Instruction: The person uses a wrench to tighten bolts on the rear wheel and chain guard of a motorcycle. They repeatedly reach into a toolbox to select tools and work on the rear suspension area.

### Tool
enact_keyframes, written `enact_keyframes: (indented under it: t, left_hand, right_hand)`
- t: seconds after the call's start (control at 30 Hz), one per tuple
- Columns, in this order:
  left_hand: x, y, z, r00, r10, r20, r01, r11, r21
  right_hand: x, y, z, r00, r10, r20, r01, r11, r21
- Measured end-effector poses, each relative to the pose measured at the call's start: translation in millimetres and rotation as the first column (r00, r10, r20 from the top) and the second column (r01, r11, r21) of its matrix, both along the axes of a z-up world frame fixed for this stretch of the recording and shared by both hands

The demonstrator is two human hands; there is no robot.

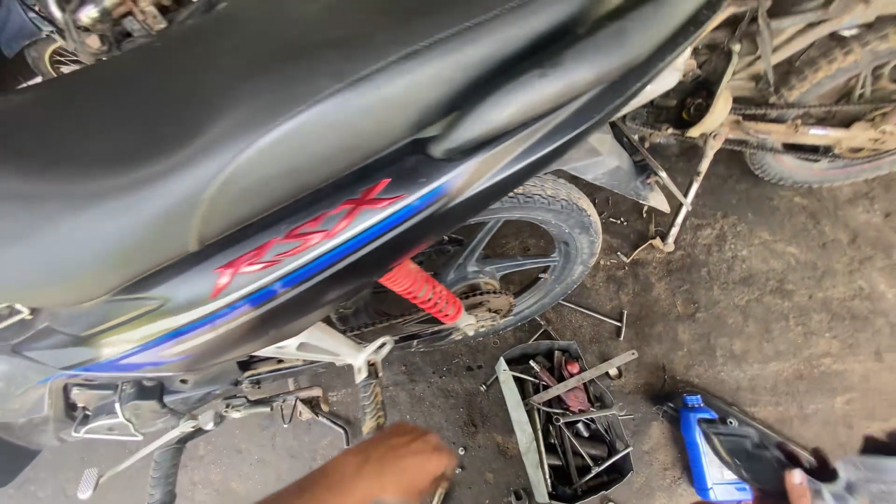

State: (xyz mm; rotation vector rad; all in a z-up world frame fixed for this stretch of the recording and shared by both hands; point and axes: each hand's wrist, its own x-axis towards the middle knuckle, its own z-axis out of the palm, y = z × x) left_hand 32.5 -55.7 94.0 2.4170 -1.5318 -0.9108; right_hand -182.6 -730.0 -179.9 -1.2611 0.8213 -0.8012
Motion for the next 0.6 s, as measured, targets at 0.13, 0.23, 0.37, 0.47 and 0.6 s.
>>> enact_keyframes:
  t: [0.13, 0.23, 0.37, 0.47, 0.6]
  left_hand:
    - [27.1, 7.4, -17.7, 0.937, -0.040, 0.348, 0.087, 0.989, -0.120]
    - [33.1, 23.5, -12.5, 0.956, 0.127, 0.265, -0.078, 0.979, -0.190]
    - [16.3, 22.9, 9.2, 0.930, 0.076, 0.360, -0.105, 0.993, 0.059]
    - [18.7, 24.1, -19.4, 0.896, 0.128, 0.425, -0.116, 0.992, -0.055]
    - [22.6, 24.7, -29.5, 0.881, 0.110, 0.459, -0.103, 0.994, -0.041]
  right_hand:
    - [32.8, 97.7, 108.2, 0.990, 0.034, -0.137, -0.068, 0.966, -0.251]
    - [48.0, 98.9, 118.0, 0.991, 0.092, -0.096, -0.121, 0.925, -0.360]
    - [70.5, 114.5, 221.5, 0.921, -0.003, -0.391, -0.296, 0.646, -0.703]
    - [96.6, 91.9, 264.6, 0.918, 0.120, -0.377, -0.388, 0.460, -0.798]
    - [146.1, 49.8, 284.1, 0.785, -0.106, -0.610, -0.583, 0.204, -0.786]
